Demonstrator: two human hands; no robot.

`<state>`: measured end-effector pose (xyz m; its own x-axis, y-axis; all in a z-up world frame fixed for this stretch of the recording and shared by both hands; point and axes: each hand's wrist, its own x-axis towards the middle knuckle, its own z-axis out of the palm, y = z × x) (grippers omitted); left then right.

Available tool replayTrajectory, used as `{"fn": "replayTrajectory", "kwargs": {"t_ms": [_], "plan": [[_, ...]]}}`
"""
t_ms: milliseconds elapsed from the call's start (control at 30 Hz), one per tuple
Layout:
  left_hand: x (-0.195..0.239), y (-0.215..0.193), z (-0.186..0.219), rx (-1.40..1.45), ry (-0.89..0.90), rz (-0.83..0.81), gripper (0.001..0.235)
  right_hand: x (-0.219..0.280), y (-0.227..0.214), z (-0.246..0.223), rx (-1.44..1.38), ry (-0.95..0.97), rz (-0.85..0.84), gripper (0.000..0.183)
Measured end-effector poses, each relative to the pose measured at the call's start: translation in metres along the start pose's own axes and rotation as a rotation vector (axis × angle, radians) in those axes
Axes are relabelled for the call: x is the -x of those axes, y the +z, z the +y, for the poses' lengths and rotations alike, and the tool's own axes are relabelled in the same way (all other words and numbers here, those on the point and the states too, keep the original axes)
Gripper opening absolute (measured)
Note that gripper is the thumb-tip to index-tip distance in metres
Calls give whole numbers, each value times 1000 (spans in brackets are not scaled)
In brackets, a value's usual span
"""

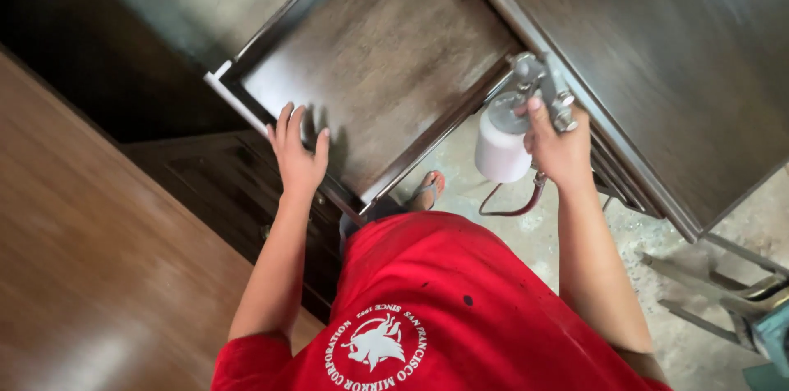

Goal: Spray painting the interior and exterior of wooden drawers in a large cabinet using a pneumatic spray gun.

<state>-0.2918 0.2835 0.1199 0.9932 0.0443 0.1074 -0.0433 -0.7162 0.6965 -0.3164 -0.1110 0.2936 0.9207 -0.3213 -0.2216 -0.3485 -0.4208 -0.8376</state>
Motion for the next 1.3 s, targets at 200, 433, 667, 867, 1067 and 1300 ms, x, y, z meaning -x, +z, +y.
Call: {"fn": "replayTrajectory", "kwargs": {"t_ms": [200, 433, 667, 867, 1067, 1300], "plan": [[2, -4, -2, -42, 59, -3, 54, -8, -14, -13, 30, 30, 199, 35], [28, -7, -51, 7, 28, 331, 89, -8, -23, 1, 21, 43, 238, 36], [37, 18, -45, 595, -853, 246, 71, 5, -27, 29, -68, 141, 240, 32], [26, 18, -69, 603, -820, 253, 61, 52, -55, 65, -187, 282, 458, 34], [-7, 9, -55, 613, -885, 240, 82, 114, -95, 115, -237, 472, 786, 36], [-16, 13, -55, 547, -963, 212, 90, 151, -130, 127, -366, 640, 1142, 42]]}}
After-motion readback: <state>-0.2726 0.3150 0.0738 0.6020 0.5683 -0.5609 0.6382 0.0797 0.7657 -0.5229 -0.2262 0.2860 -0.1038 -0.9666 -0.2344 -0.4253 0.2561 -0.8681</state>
